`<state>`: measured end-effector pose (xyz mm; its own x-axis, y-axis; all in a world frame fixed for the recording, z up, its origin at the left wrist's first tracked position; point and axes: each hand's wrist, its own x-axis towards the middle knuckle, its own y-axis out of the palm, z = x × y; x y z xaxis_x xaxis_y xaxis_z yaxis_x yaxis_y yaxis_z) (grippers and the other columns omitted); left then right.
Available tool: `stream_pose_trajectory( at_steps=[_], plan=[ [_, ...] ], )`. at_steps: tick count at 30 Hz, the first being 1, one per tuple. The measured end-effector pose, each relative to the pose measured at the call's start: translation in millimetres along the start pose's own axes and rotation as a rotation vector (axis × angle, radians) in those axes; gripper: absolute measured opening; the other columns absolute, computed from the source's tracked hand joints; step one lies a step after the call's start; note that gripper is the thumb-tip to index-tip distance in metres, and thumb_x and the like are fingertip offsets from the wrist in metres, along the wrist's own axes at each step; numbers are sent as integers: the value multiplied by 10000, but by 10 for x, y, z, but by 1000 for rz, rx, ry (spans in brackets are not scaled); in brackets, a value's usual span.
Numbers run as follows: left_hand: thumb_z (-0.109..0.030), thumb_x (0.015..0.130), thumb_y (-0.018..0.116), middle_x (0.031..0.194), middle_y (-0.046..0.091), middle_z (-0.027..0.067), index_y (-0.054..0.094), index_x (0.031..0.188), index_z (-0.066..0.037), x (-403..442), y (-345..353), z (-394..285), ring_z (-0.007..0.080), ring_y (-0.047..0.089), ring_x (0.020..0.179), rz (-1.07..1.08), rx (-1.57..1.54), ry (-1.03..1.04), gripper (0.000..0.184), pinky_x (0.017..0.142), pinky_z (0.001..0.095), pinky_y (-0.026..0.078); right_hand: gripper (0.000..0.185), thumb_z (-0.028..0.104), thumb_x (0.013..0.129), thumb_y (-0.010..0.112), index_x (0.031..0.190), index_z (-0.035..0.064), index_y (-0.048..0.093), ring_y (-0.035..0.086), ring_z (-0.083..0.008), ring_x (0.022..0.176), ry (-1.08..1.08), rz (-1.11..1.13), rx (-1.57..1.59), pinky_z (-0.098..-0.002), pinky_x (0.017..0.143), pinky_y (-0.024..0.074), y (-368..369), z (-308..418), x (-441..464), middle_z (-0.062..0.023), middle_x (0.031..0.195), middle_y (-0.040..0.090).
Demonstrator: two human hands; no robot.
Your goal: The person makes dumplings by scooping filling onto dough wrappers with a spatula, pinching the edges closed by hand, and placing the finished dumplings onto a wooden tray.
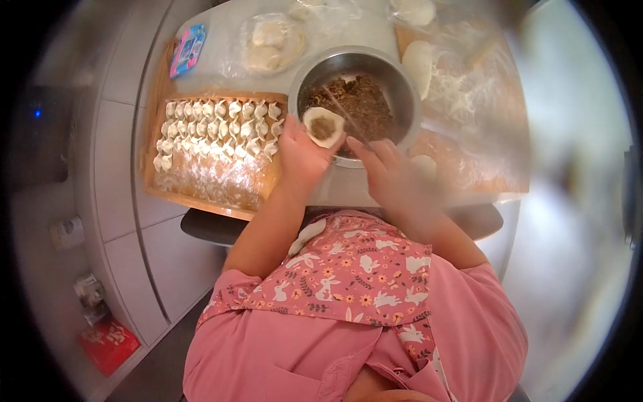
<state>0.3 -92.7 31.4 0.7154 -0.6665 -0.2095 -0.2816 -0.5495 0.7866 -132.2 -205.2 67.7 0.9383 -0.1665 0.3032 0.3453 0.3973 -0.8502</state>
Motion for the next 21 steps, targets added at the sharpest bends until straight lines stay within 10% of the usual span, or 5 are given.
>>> stream_pose_trajectory(
  at_steps=[8, 13, 21],
  plan=[
    [-364, 934, 389, 1185, 514, 114, 435, 1210, -30, -334, 49, 177, 232, 511, 1049, 268, 21, -65, 436, 872, 361, 426, 202, 127, 665, 651, 863, 104, 621, 524, -262, 780, -183, -159, 48, -387, 678, 445, 245, -96, 58, -63, 817, 522],
    [-196, 910, 512, 1086, 565, 68, 475, 1176, -46, -435, 150, 246, 154, 545, 980, 26, 190, -159, 307, 854, 309, 452, 101, 97, 729, 649, 799, 43, 601, 540, -264, 737, 269, -244, 589, -328, 631, 440, 307, -86, 89, -95, 784, 543],
    [-161, 908, 519, 1018, 595, 75, 561, 1051, -19, -501, 187, 210, 143, 581, 909, -72, 374, -81, 206, 853, 310, 483, 128, 124, 752, 652, 815, 31, 590, 527, -225, 750, 376, -237, 704, -318, 660, 433, 151, 21, 137, -95, 794, 543]
  ],
)
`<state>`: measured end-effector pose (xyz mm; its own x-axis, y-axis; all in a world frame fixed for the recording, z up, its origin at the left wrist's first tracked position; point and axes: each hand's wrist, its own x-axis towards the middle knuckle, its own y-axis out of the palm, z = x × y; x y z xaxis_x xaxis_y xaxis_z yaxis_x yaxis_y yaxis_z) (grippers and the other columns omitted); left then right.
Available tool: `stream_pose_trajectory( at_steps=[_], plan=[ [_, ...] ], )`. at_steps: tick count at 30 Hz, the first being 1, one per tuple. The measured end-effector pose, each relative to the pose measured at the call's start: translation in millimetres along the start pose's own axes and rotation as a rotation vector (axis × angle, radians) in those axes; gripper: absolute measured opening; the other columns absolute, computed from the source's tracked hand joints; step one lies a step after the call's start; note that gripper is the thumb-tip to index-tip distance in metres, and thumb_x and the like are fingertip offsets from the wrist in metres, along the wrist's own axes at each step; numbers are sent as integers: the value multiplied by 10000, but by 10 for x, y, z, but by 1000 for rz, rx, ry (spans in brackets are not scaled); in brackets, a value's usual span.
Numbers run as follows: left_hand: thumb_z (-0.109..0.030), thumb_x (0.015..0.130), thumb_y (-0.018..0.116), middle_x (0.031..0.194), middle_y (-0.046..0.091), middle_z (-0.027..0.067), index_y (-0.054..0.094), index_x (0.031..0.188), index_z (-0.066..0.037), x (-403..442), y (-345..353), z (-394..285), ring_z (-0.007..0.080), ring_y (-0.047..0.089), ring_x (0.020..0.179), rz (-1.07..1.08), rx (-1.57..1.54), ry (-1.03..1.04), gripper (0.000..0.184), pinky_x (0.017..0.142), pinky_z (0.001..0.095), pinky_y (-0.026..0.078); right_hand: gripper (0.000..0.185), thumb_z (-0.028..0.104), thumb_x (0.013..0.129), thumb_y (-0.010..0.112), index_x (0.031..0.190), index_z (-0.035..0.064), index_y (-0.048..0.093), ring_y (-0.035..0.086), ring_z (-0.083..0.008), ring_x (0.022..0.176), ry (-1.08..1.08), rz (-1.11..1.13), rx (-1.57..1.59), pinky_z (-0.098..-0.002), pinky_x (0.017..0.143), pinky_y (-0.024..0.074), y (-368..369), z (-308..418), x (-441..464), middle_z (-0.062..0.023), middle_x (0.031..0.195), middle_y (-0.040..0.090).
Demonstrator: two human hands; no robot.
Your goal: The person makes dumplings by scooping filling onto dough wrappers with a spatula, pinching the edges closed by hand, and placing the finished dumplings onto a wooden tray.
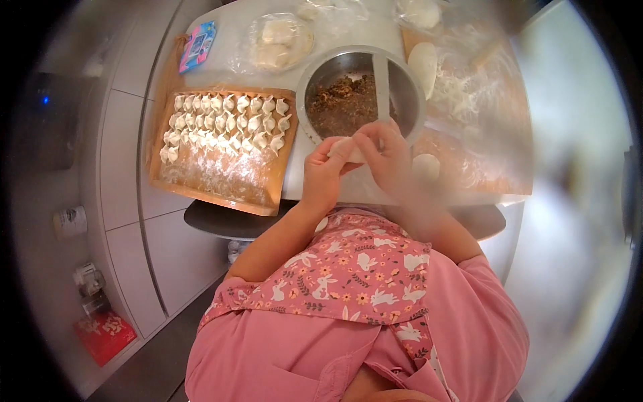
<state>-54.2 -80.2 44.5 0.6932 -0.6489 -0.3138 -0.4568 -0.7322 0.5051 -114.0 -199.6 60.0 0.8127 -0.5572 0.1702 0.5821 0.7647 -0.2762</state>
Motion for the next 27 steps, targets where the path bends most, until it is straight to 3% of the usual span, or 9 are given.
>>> stream_pose_trajectory(
  at_steps=[3, 4, 8, 13, 19, 20, 23, 24, 27],
  plan=[
    [-175, 902, 530, 1056, 583, 85, 539, 1083, -9, 3, -79, 15, 161, 572, 941, 53, -295, -60, 245, 871, 318, 467, 224, 196, 706, 705, 819, 41, 588, 527, -257, 789, -81, -16, -62, -346, 719, 427, -63, -3, -60, -103, 823, 547],
    [-175, 902, 530, 1056, 583, 85, 539, 1083, -9, -7, -85, -2, 161, 572, 941, 54, -294, -59, 245, 871, 318, 467, 280, 239, 678, 733, 820, 46, 587, 528, -274, 812, -183, -16, -140, -362, 751, 421, -91, -12, -83, -108, 841, 553],
    [-203, 892, 530, 1118, 546, 95, 518, 1097, -2, -100, 20, -96, 186, 551, 976, 57, -372, -127, 287, 875, 329, 439, 415, 370, 630, 748, 836, 48, 587, 530, -309, 859, -157, 145, -137, -389, 785, 412, -89, -85, -159, -127, 884, 571],
    [-195, 890, 547, 1129, 541, 74, 507, 1152, 14, -87, -69, 17, 166, 519, 1030, 116, -380, -138, 338, 902, 309, 411, 382, 386, 799, 555, 889, 18, 600, 543, -345, 852, -97, 218, 93, -384, 791, 417, 44, 28, -130, -169, 890, 590],
    [-169, 909, 499, 1226, 494, 86, 618, 1007, 15, -163, -40, -60, 185, 484, 1094, 187, -98, 77, 241, 935, 317, 373, 335, 305, 880, 444, 921, 15, 606, 552, -346, 837, -106, 363, 111, -387, 746, 427, 3, 213, -118, -178, 906, 597],
    [-186, 924, 461, 1271, 458, 106, 612, 1025, 19, -192, 14, -103, 199, 453, 1136, 179, 184, 261, 274, 955, 317, 353, 335, 305, 880, 444, 921, 15, 606, 552, -346, 837, -105, 365, 111, -387, 746, 427, 22, 198, -147, -178, 906, 597],
    [-235, 950, 379, 1338, 393, 141, 593, 1064, 28, -224, 5, -114, 225, 395, 1205, 192, 542, 455, 358, 988, 314, 317, 378, 339, 916, 399, 931, 16, 593, 561, -256, 794, 45, 359, 223, -344, 679, 432, 83, 182, -237, -114, 857, 602],
    [-266, 961, 334, 1362, 363, 156, 581, 1087, 32, -230, -13, -110, 237, 369, 1231, 219, 619, 470, 407, 1001, 311, 300, 395, 367, 923, 390, 928, 26, 588, 541, -196, 769, 210, 384, 344, -307, 648, 420, 96, 222, -253, -71, 838, 587],
    [-312, 968, 271, 1349, 369, 164, 560, 1119, 32, -278, -22, -87, 248, 387, 1215, 233, 426, 372, 474, 984, 315, 325, 402, 405, 925, 390, 921, 51, 580, 497, -103, 727, 448, 417, 553, -245, 595, 390, 121, 198, -263, -6, 817, 557]
  ],
)
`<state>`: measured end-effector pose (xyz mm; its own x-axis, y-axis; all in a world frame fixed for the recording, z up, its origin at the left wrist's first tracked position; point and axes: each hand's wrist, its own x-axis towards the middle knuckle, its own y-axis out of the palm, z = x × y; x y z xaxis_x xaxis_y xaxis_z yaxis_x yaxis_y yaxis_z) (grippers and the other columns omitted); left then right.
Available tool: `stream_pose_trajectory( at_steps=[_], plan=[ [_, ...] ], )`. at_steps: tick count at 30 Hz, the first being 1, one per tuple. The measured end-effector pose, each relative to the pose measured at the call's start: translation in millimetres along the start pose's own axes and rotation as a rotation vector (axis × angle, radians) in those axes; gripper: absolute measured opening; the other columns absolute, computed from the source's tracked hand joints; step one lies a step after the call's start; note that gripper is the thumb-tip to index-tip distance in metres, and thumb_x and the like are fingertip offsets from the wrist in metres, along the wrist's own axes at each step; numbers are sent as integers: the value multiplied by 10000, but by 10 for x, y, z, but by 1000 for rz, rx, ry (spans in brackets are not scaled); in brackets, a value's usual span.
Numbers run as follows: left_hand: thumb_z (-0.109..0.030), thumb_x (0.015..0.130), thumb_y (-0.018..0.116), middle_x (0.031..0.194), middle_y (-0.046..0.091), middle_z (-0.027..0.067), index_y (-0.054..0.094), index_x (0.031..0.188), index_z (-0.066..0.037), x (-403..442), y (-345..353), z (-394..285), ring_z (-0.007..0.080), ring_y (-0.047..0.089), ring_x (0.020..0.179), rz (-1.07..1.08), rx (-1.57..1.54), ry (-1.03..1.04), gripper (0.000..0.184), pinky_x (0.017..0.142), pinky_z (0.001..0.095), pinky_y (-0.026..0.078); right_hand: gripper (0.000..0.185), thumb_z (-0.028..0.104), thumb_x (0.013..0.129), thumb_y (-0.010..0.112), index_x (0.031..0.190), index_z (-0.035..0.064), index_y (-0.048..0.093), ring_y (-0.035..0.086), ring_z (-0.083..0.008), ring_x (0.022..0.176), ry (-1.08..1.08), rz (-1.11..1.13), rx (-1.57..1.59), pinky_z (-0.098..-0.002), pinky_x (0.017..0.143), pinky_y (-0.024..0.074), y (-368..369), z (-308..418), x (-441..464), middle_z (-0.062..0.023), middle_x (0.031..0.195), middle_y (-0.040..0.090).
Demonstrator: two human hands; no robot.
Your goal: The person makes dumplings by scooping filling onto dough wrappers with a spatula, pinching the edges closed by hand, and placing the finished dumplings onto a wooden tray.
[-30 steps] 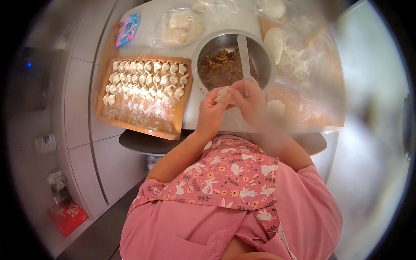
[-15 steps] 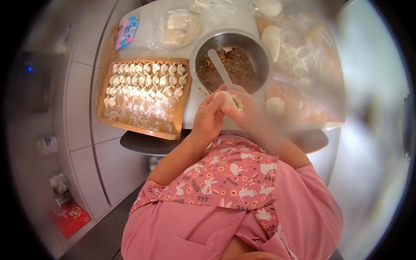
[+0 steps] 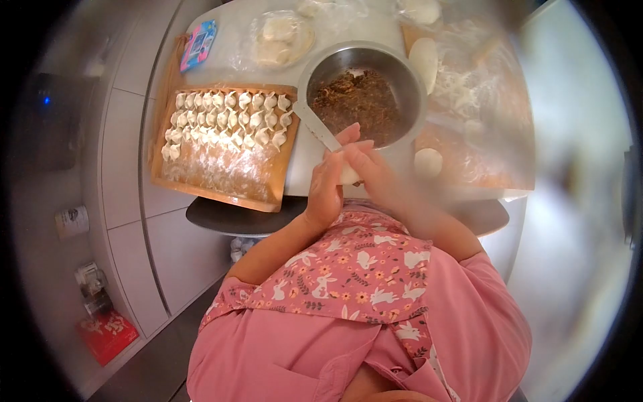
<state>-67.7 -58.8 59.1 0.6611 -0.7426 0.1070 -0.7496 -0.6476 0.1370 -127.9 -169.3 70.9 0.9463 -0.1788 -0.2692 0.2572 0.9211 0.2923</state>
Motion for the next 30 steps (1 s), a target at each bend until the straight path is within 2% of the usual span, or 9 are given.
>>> stream_pose_trajectory(
  at_steps=[5, 8, 17, 19, 23, 25, 26, 28, 30],
  plan=[
    [-330, 970, 222, 1321, 395, 157, 559, 1121, 29, -33, -5, 5, 243, 429, 1166, -20, 43, 19, 515, 939, 318, 374, 368, 412, 913, 424, 887, 77, 573, 463, -66, 679, 101, -45, 106, -215, 566, 364, 56, 39, -2, 20, 806, 539],
    [-325, 969, 208, 1299, 419, 159, 576, 1095, 27, -14, -16, -65, 240, 448, 1139, -33, 118, -3, 524, 926, 325, 386, 350, 375, 919, 417, 900, 61, 570, 483, -79, 693, 14, 82, 56, -222, 584, 383, 31, -31, 61, 14, 812, 542],
    [-225, 925, 217, 1174, 515, 212, 607, 1013, 43, 60, -32, -153, 296, 480, 1093, -104, 284, 207, 481, 944, 370, 370, 311, 218, 915, 363, 840, -6, 566, 549, -204, 725, -179, 37, -178, -314, 635, 430, 131, 218, 14, -79, 780, 587],
    [-210, 912, 215, 1171, 514, 220, 606, 1001, 53, 68, -39, -147, 304, 485, 1085, -119, 260, 206, 479, 943, 372, 371, 285, 183, 890, 362, 845, -9, 567, 568, -284, 714, -462, 77, -567, -345, 612, 428, 105, 207, 50, -160, 766, 584],
    [-207, 897, 202, 1164, 509, 227, 602, 966, 66, 94, -108, -133, 319, 485, 1082, -163, 259, 250, 489, 940, 384, 374, 289, 192, 874, 360, 831, 4, 575, 551, -364, 679, -563, 53, -565, -383, 588, 426, 163, 59, 169, -196, 727, 574],
    [-222, 904, 192, 1190, 491, 222, 600, 959, 69, 90, -142, -74, 322, 483, 1084, -165, 278, 251, 504, 939, 383, 376, 312, 236, 884, 373, 820, 28, 597, 554, -382, 650, -1018, -178, -859, -401, 575, 424, 196, -70, 296, -191, 693, 577],
    [-261, 913, 235, 1198, 501, 190, 595, 988, 50, 80, -128, -21, 284, 484, 1090, -238, 117, 212, 481, 943, 372, 372, 312, 236, 884, 373, 820, 28, 597, 554, -382, 650, -1020, -167, -857, -401, 575, 424, 167, -66, 316, -191, 693, 577],
    [-301, 923, 279, 1206, 511, 157, 591, 1017, 30, 46, -174, -40, 246, 486, 1096, -321, -38, 174, 464, 947, 361, 369, 333, 322, 867, 449, 823, 38, 616, 563, -392, 680, -683, 53, -660, -398, 599, 433, 154, 68, 344, -196, 738, 596],
    [-279, 923, 379, 1197, 517, 131, 598, 1018, 14, 5, -301, -162, 210, 486, 1086, -226, -87, -31, 377, 942, 342, 371, 393, 427, 802, 542, 832, 47, 635, 570, -397, 719, -405, 142, -526, -400, 635, 444, 167, 20, 435, -209, 797, 608]
  ],
)
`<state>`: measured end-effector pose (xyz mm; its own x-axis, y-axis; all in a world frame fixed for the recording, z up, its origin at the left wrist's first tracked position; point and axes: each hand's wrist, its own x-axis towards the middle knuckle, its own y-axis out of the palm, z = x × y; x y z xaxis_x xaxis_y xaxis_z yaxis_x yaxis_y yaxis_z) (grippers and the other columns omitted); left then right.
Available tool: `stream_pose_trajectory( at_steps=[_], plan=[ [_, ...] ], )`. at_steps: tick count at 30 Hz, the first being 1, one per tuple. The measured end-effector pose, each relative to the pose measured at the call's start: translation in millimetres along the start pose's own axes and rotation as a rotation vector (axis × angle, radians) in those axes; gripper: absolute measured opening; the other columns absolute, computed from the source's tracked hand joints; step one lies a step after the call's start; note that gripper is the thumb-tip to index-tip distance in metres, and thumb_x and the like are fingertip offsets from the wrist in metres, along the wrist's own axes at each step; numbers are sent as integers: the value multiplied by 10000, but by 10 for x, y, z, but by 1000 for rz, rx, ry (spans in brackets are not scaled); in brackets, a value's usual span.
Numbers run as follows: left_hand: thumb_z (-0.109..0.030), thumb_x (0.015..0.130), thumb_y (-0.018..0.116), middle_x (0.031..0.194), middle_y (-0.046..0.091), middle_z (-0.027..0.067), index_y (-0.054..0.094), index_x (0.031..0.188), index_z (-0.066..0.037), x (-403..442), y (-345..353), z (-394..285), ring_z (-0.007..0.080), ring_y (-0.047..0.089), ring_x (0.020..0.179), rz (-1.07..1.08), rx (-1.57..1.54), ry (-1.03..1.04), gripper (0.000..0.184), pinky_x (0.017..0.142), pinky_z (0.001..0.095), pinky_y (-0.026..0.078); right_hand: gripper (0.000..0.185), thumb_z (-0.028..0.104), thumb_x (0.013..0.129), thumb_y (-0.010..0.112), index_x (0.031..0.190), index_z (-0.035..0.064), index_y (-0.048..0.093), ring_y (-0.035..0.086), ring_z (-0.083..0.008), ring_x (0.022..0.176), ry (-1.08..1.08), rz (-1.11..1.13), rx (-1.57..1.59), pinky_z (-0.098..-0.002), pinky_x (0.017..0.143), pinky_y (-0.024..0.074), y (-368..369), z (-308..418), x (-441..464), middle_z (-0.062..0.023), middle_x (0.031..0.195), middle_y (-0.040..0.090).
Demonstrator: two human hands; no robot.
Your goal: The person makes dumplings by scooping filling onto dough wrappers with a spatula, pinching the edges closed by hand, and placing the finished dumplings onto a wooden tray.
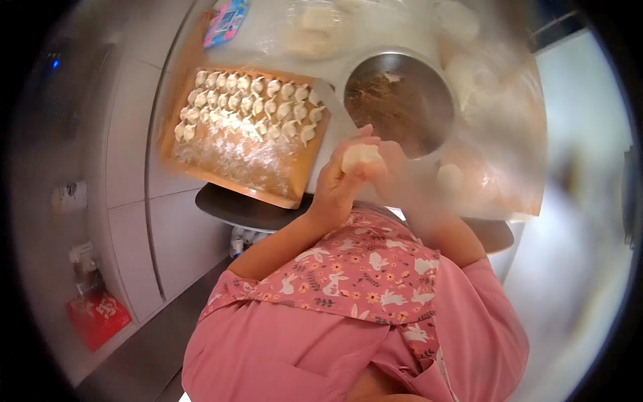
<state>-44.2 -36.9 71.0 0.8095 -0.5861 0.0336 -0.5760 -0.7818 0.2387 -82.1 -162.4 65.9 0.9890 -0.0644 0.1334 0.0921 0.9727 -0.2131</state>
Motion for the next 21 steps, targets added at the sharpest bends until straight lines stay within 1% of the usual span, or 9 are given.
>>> stream_pose_trajectory(
  at_steps=[2, 4, 5, 10, 11, 13, 17, 19, 21],
  plan=[
    [-205, 886, 485, 1235, 473, 123, 607, 1018, 0, 11, -212, -115, 177, 478, 1085, 6, -44, -122, 273, 909, 306, 391, 463, 504, 743, 610, 841, 52, 648, 574, -399, 748, 139, 73, 96, -402, 662, 453, 53, -31, 94, -219, 841, 614],
    [-101, 815, 626, 1249, 448, 100, 632, 1011, -23, -16, -433, -108, 143, 497, 1051, 3, -201, -366, 211, 861, 260, 421, 614, 578, 603, 698, 908, 47, 646, 576, -380, 793, 35, 189, -422, -406, 716, 460, 77, 130, 212, -213, 897, 608],
    [-101, 815, 626, 1249, 448, 100, 632, 1011, -23, -19, -522, -106, 143, 497, 1051, -24, -196, -358, 211, 861, 260, 421, 614, 578, 603, 698, 908, 47, 646, 576, -380, 793, 19, 211, -412, -406, 716, 460, 125, 135, 267, -213, 897, 608],
    [-90, 778, 650, 1128, 548, 70, 673, 904, -48, 49, -1119, 25, 144, 534, 990, -335, 285, -284, 135, 837, 269, 432, 644, 499, 594, 741, 1022, 36, 611, 571, -295, 759, -174, 40, -685, -384, 693, 456, 282, -10, 451, -129, 844, 567],
    [-91, 780, 647, 1080, 569, 69, 673, 900, -50, 47, -1521, 325, 147, 540, 961, -391, 702, 5, 130, 815, 267, 434, 644, 499, 594, 741, 1022, 36, 611, 571, -295, 759, -183, 52, -679, -384, 693, 456, 272, -162, 442, -129, 844, 567],
    [-99, 788, 634, 983, 602, 67, 671, 888, -45, 119, -1962, 301, 152, 552, 887, -575, 938, 179, 119, 767, 269, 440, 574, 436, 608, 748, 1014, 51, 617, 551, -247, 703, -18, 46, -661, -350, 646, 447, 221, -137, 466, -96, 774, 538],
    [-106, 806, 606, 893, 625, 59, 664, 885, -28, 182, -2994, 587, 158, 568, 789, -867, 364, -8, 126, 714, 277, 445, 489, 367, 637, 741, 1007, 70, 621, 535, -218, 667, 84, 70, -750, -327, 612, 437, 173, -348, 432, -71, 714, 519],
    [-118, 811, 593, 885, 638, 68, 663, 903, -31, 268, -3061, 348, 159, 583, 768, -925, 818, -234, 144, 700, 272, 450, 441, 335, 657, 732, 995, 74, 623, 528, -216, 655, 64, 92, -818, -324, 607, 435, 126, -412, 407, -65, 699, 518],
    [-153, 811, 594, 888, 643, 76, 664, 914, -45, 325, -3233, 372, 173, 592, 771, -920, 834, -269, 165, 702, 281, 455, 396, 315, 674, 724, 970, 74, 622, 527, -211, 643, 45, 31, -800, -323, 605, 436, 133, -353, 399, -64, 699, 521]
  ],
)
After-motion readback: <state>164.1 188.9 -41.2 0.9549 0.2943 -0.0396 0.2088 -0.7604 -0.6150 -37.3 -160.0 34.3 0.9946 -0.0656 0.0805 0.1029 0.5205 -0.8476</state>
